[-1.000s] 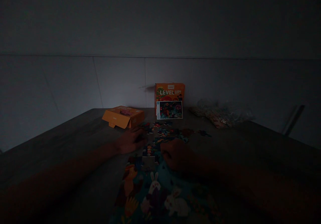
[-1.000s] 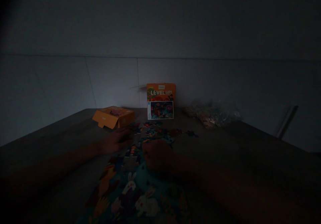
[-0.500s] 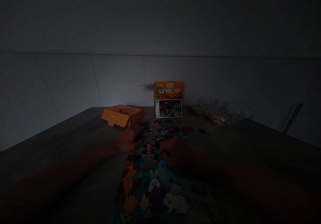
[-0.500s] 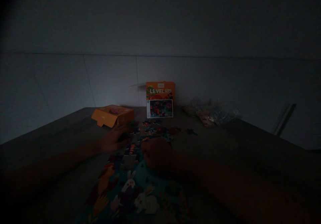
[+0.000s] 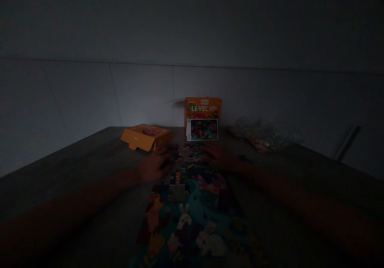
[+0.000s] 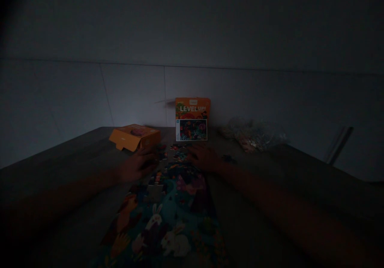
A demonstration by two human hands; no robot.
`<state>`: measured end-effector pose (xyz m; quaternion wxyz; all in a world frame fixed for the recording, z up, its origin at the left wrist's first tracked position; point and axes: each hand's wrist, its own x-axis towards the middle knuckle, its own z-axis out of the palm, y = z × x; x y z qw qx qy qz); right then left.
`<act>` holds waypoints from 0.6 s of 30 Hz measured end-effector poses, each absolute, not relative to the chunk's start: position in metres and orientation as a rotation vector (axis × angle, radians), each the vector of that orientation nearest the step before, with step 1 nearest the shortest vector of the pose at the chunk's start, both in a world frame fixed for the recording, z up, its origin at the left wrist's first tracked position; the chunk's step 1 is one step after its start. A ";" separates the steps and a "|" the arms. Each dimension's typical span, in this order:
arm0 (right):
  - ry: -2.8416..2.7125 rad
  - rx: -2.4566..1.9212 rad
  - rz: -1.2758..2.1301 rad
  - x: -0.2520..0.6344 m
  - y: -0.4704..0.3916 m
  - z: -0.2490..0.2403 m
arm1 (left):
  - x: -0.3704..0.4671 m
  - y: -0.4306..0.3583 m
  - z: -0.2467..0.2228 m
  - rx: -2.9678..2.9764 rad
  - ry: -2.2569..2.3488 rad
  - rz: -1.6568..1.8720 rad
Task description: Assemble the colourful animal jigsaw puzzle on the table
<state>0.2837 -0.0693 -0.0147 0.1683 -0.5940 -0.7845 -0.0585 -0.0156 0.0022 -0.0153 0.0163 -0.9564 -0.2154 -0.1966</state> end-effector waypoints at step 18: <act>-2.086 -1.498 -0.042 0.271 -0.064 -0.027 | -0.015 0.002 -0.018 -2.943 -0.567 -0.676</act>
